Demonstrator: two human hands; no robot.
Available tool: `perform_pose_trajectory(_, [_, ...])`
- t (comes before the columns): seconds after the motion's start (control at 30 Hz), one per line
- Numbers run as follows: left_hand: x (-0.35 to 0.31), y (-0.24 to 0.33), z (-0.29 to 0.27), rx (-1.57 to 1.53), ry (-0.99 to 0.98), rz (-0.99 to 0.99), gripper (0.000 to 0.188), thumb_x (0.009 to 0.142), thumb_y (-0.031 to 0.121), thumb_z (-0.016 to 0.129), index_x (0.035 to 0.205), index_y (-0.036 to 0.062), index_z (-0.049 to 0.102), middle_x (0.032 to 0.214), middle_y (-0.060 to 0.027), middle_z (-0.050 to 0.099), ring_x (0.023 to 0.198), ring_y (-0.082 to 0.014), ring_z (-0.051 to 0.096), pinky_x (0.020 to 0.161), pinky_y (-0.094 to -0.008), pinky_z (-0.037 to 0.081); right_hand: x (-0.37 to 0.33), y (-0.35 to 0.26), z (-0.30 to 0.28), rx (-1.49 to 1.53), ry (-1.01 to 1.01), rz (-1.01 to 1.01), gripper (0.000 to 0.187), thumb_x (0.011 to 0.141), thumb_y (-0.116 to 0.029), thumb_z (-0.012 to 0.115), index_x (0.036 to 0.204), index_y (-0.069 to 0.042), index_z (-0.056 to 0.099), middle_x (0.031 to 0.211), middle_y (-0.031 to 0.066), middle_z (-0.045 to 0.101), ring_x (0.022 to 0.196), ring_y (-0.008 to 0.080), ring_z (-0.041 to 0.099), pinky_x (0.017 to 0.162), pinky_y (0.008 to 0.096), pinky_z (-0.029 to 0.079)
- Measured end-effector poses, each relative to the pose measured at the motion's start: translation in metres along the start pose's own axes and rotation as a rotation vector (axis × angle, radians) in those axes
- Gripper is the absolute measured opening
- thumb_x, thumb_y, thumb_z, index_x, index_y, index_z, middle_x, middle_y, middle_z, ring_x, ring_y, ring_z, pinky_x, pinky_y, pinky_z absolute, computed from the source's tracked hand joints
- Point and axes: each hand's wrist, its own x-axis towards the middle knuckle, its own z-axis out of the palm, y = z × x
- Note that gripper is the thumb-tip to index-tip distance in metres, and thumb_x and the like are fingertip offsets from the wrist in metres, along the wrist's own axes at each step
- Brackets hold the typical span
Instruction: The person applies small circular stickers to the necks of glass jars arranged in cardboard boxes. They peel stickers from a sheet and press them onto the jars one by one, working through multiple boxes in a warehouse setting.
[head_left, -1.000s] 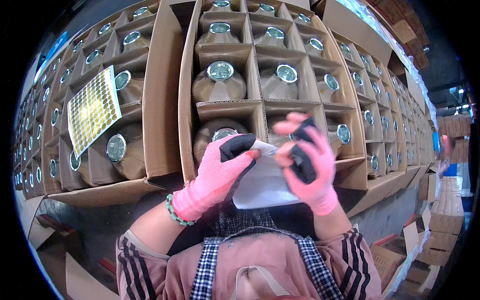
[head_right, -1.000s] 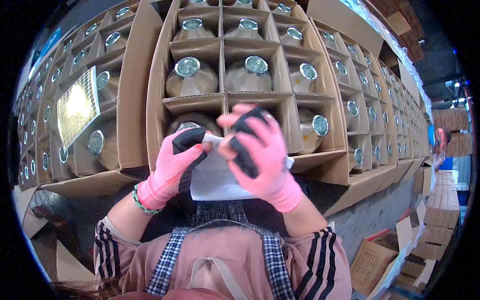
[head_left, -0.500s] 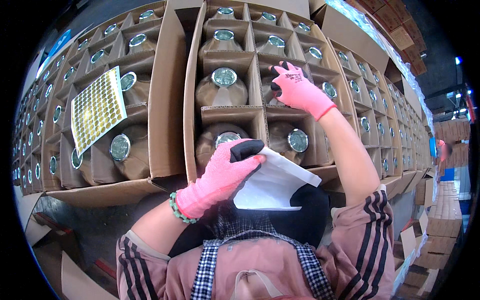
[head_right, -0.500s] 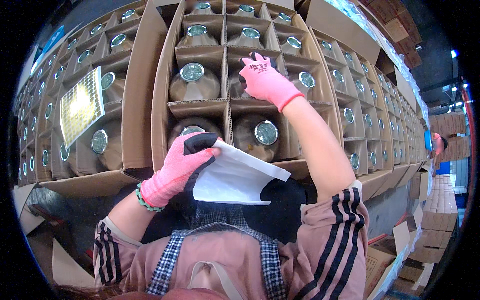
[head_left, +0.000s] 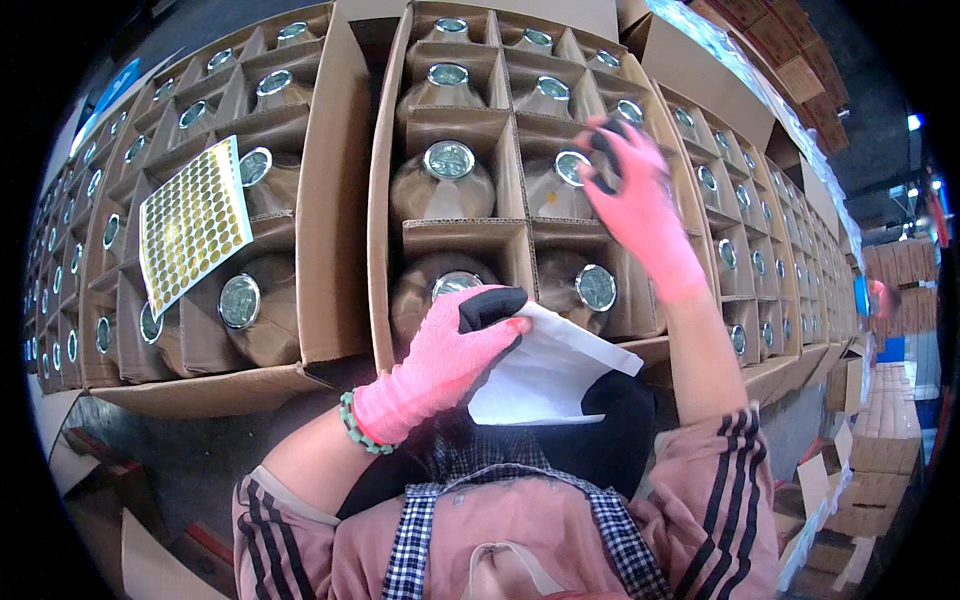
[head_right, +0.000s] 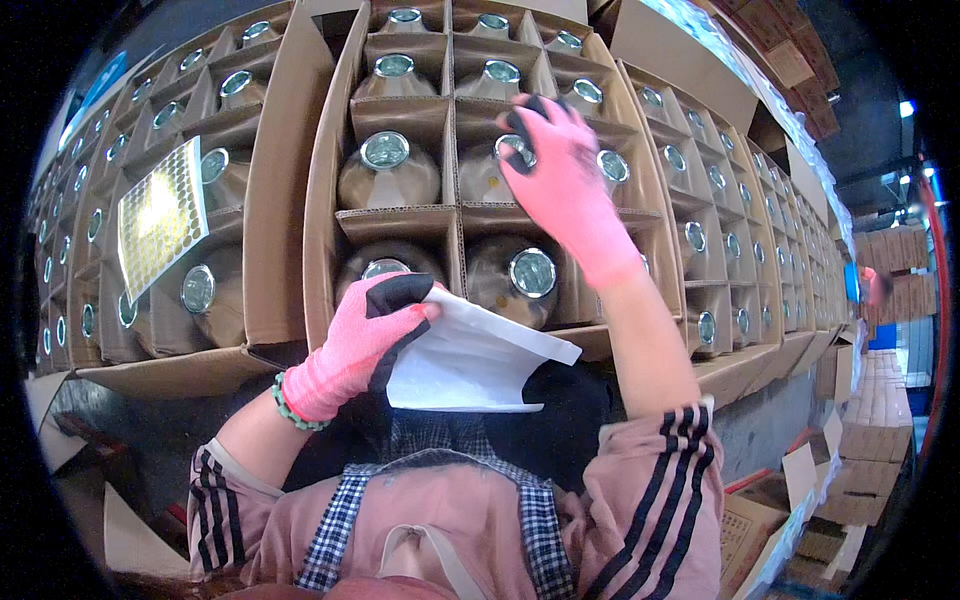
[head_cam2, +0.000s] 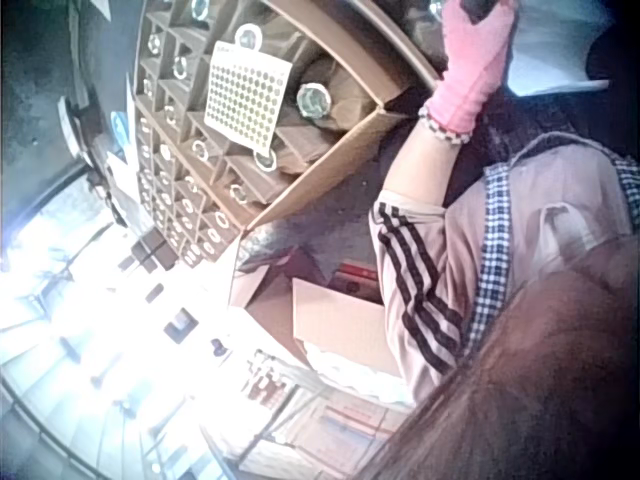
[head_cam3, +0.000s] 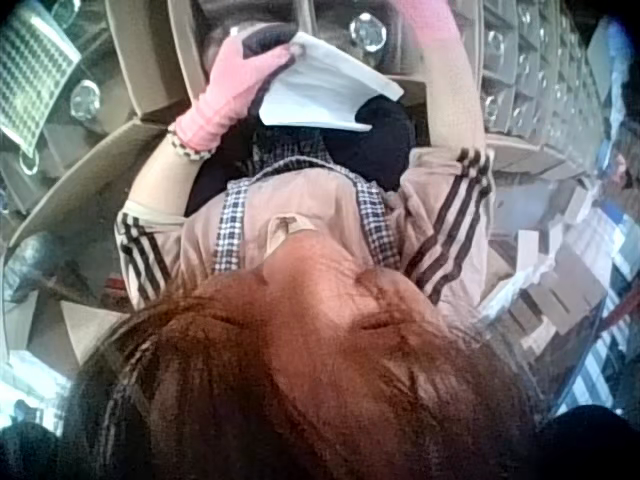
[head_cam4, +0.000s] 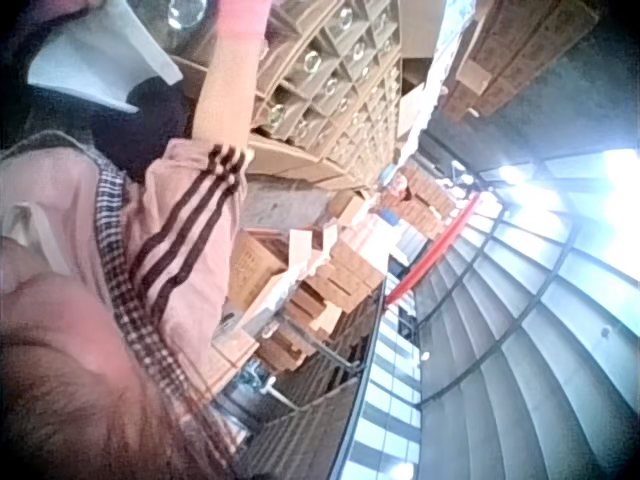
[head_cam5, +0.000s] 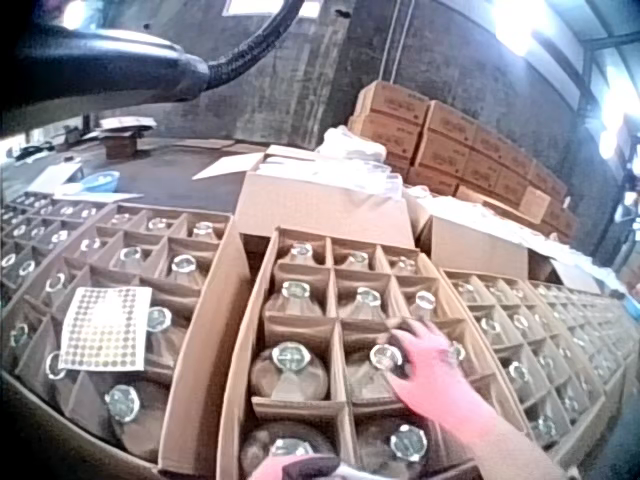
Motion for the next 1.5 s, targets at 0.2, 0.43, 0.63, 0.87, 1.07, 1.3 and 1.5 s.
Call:
perform_pose_trajectory(0.2, [-0.003, 0.012, 0.002, -0.185, 0.026, -0.104, 0.019, 0.077, 0.010, 0.062, 0.092, -0.0013, 0.060, 0.079, -0.0007, 0.054, 0.073, -0.0079, 0.049, 0.064, -0.0217, 0.040, -0.079, -0.067, -0.076, 0.089, -0.277, 0.059, 0.035, 0.064, -0.020, 0.070, 0.092, -0.003, 0.057, 0.093, 0.0131, 0.057, 0.092, 0.0315, 0.052, 0.085, 0.0396, 0.039])
perform_pose_trajectory(0.43, [-0.004, 0.026, 0.017, -0.302, 0.072, -0.083, 0.030, 0.075, 0.009, 0.063, 0.102, -0.0021, 0.055, 0.093, -0.0029, 0.053, 0.088, -0.0099, 0.049, 0.078, -0.0233, 0.039, -0.120, -0.044, -0.051, 0.168, -0.053, 0.266, 0.022, 0.063, -0.006, 0.065, 0.085, -0.003, 0.060, 0.087, 0.0115, 0.058, 0.086, 0.0304, 0.054, 0.080, 0.0375, 0.041])
perform_pose_trajectory(0.63, [0.000, 0.011, 0.001, -0.204, -0.016, -0.152, 0.031, 0.084, 0.015, 0.051, 0.109, -0.0023, 0.051, 0.097, -0.0058, 0.054, 0.094, -0.0130, 0.049, 0.083, -0.0251, 0.038, -0.122, -0.054, -0.055, -0.134, 0.051, -0.058, 0.031, 0.065, -0.009, 0.058, 0.096, -0.010, 0.062, 0.103, 0.0078, 0.057, 0.095, 0.0280, 0.052, 0.080, 0.0396, 0.040])
perform_pose_trajectory(0.87, [-0.009, 0.004, 0.007, -0.683, -0.135, 0.031, 0.063, 0.076, 0.024, 0.065, 0.124, -0.0010, 0.035, 0.115, -0.0109, 0.049, 0.105, -0.0210, 0.049, 0.092, -0.0354, 0.039, -0.118, -0.059, -0.031, -0.145, -0.203, -0.208, 0.040, 0.069, -0.014, 0.053, 0.109, -0.009, 0.053, 0.119, 0.0127, 0.047, 0.107, 0.0317, 0.045, 0.085, 0.0402, 0.038])
perform_pose_trajectory(1.07, [-0.009, 0.015, 0.007, -0.333, 0.208, -0.134, 0.033, 0.079, 0.008, 0.059, 0.108, -0.0016, 0.049, 0.098, -0.0076, 0.057, 0.093, -0.0157, 0.054, 0.082, -0.0298, 0.044, -0.118, -0.041, -0.034, 0.584, 0.265, 0.031, 0.077, 0.061, -0.035, 0.074, 0.122, -0.004, 0.040, 0.122, 0.0159, 0.042, 0.109, 0.0294, 0.044, 0.090, 0.0403, 0.035])
perform_pose_trajectory(1.3, [-0.012, 0.002, 0.001, -0.338, 0.221, -0.015, 0.030, 0.081, 0.013, 0.055, 0.109, 0.0028, 0.046, 0.096, -0.0079, 0.054, 0.087, -0.0208, 0.055, 0.076, -0.0352, 0.048, -0.126, -0.041, -0.034, 1.165, 0.007, 0.590, 0.059, 0.064, -0.019, 0.077, 0.113, 0.001, 0.050, 0.099, 0.0053, 0.058, 0.089, 0.0091, 0.051, 0.079, 0.0257, 0.042])
perform_pose_trajectory(1.5, [-0.013, -0.001, 0.002, -0.219, 0.254, 0.001, 0.027, 0.085, 0.016, 0.052, 0.106, 0.0012, 0.048, 0.093, -0.0070, 0.056, 0.084, -0.0183, 0.056, 0.071, -0.0320, 0.048, -0.127, -0.030, -0.036, 1.284, 0.015, 0.810, 0.028, 0.077, -0.010, 0.063, 0.102, 0.002, 0.056, 0.087, 0.0046, 0.060, 0.075, 0.0098, 0.056, 0.058, 0.0228, 0.049])
